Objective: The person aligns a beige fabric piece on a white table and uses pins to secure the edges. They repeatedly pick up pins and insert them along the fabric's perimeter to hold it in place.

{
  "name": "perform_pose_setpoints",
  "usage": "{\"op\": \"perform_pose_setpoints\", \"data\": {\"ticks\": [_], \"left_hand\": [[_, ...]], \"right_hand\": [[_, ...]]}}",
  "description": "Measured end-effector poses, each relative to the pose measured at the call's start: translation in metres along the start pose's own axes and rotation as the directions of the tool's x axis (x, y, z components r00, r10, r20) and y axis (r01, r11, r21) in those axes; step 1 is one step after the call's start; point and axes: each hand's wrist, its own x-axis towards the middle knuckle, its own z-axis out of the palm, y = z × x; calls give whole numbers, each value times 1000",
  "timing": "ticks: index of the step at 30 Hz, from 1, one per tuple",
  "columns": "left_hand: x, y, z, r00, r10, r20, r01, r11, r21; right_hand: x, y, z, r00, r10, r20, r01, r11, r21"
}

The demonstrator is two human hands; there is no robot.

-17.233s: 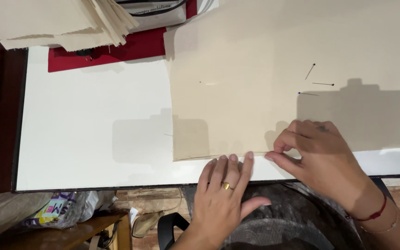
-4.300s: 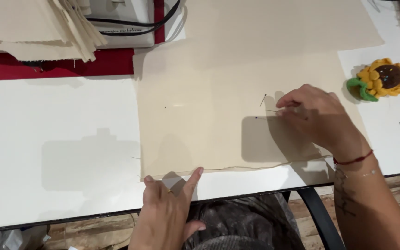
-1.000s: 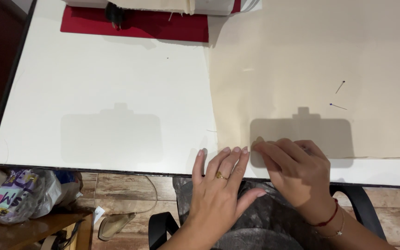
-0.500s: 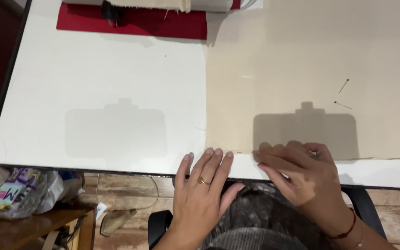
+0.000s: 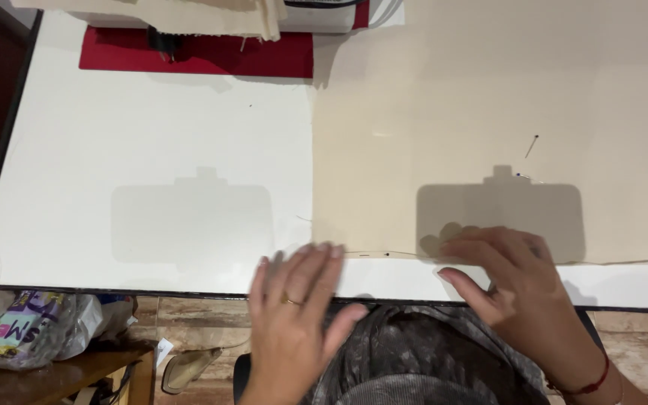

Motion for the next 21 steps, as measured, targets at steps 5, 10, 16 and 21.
{"op": "perform_pose_setpoints", "data": {"ticks": [5, 10, 16, 21], "left_hand": [[14, 46, 26, 963, 263, 61, -246, 947, -207], [26, 55, 29, 959, 281, 22, -276, 952, -134], [25, 62, 36, 966, 257, 25, -257, 966, 2], [21, 71, 45, 966, 251, 64, -257, 959, 118]], "right_hand": [[-1, 8, -2, 997, 69, 33, -66, 994, -90], [2, 11, -6, 991, 78, 113, -70, 995, -73], [13, 29, -6, 984, 72, 164, -59, 995, -84], [10, 37, -10, 986, 38, 160, -29, 998, -60]]}}
